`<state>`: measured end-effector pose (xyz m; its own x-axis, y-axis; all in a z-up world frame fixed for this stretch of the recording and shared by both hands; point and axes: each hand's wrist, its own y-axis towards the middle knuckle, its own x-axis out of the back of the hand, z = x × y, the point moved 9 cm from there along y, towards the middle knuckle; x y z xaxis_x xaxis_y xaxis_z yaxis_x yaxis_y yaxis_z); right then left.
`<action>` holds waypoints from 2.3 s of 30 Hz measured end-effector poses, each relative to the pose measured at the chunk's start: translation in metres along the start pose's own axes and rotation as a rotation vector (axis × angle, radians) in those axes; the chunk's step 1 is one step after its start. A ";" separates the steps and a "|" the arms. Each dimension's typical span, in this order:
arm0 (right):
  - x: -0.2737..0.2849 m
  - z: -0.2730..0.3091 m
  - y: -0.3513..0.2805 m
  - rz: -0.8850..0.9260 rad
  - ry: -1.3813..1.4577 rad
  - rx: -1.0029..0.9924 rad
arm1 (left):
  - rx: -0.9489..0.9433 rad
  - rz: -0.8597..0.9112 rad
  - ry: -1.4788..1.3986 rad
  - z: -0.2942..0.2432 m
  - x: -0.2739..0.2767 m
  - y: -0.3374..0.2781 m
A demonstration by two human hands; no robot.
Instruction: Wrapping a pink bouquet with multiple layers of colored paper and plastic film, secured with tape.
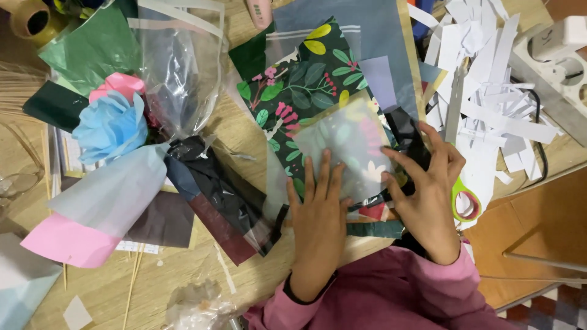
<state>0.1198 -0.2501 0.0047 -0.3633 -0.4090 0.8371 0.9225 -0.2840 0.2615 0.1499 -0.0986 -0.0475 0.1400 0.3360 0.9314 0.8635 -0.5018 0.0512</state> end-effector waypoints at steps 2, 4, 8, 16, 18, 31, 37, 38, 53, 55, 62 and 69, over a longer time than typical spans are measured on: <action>0.008 0.019 0.001 -0.001 0.099 0.108 | 0.003 -0.015 0.047 -0.002 -0.003 0.000; 0.013 0.036 0.000 -0.002 0.200 0.219 | 0.008 -0.031 0.095 -0.002 -0.006 -0.001; -0.021 0.050 0.002 0.272 0.182 0.339 | 0.004 -0.039 0.110 -0.001 -0.004 -0.002; -0.071 0.021 0.004 0.359 -0.083 0.209 | -0.052 -0.047 -0.057 -0.005 0.009 0.000; -0.069 0.022 0.006 0.345 -0.026 0.118 | -0.059 -0.023 -0.048 -0.007 0.011 -0.001; -0.044 0.021 0.007 0.173 0.565 0.034 | 0.051 -0.085 -0.237 0.003 0.009 -0.003; 0.043 0.010 -0.038 -0.694 0.702 0.205 | 0.072 -0.124 -0.567 -0.003 0.064 -0.019; 0.049 0.011 -0.044 -0.736 0.745 0.153 | 0.065 -0.173 -0.659 -0.005 0.076 -0.027; -0.038 0.172 -0.042 0.145 1.105 0.148 | 0.250 -0.587 -0.417 0.056 0.187 -0.173; -0.047 0.195 -0.040 0.351 1.092 0.200 | 0.222 -0.467 -0.364 0.065 0.196 -0.170; -0.022 0.221 -0.030 0.307 0.911 0.344 | 0.118 -0.145 -0.374 0.123 0.215 -0.133; -0.076 0.237 -0.022 0.310 0.666 0.535 | 0.324 0.055 -0.574 0.175 0.140 -0.084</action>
<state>0.1577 -0.0068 0.0493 0.0646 -0.8639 0.4996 0.8688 0.2949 0.3978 0.1823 0.1301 0.0158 0.3464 0.7335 0.5848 0.9373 -0.2952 -0.1850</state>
